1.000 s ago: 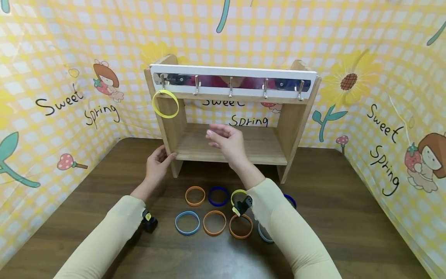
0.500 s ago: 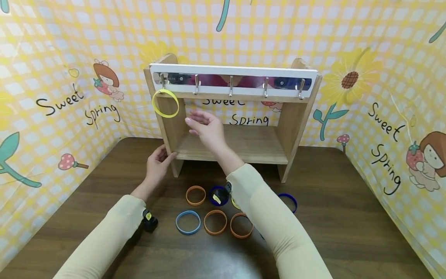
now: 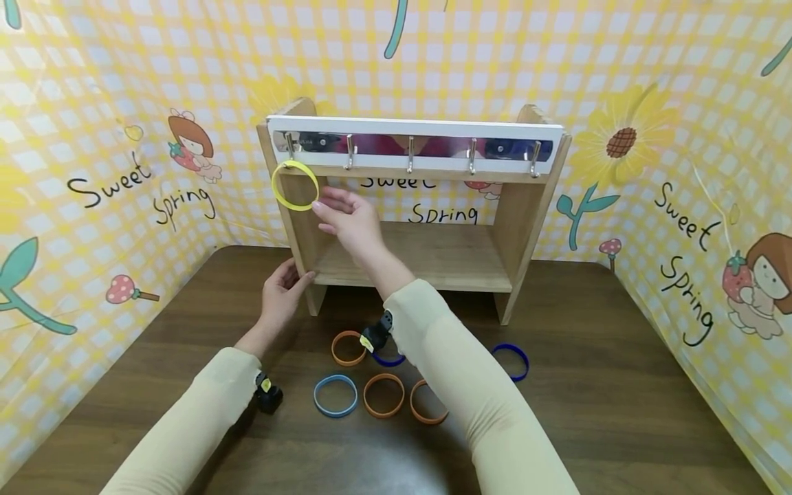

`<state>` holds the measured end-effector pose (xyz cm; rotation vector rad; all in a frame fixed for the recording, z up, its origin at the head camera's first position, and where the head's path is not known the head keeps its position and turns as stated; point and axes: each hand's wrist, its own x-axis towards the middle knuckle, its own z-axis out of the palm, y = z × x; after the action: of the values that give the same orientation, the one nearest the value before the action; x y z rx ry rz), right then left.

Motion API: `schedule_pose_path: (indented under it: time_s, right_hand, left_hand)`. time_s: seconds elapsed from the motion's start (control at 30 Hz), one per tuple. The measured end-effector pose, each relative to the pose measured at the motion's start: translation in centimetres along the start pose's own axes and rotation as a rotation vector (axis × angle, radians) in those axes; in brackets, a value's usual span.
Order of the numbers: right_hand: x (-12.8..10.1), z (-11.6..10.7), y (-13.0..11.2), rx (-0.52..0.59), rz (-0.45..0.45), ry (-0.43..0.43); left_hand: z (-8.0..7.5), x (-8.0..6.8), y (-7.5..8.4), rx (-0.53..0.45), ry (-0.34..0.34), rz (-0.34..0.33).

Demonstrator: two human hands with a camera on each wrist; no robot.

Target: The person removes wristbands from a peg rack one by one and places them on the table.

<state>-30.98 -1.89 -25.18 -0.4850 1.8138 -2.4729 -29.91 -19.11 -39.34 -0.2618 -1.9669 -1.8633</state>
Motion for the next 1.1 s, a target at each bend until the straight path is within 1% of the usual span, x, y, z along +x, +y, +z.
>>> schedule_pose_path:
  time_s: [0.2,0.57,0.83,1.1]
  right_hand:
    - [0.3,0.6,-0.2,0.032,0.041,0.02]
    - [0.3,1.2,-0.4,0.047,0.028,-0.009]
    - [0.1,1.3,-0.4,0.076,0.047,0.012]
    - [-0.1,1.6,-1.1,0.107,0.041,0.015]
  left_hand:
    - [0.1,-0.1,-0.1,-0.002,0.003,0.001]
    - [0.1,0.0,-0.1,-0.012,0.007,-0.005]
    - [0.1,0.1,-0.4,-0.02,0.005,0.006]
    - [0.0,0.2,-0.6,-0.022,0.002,0.009]
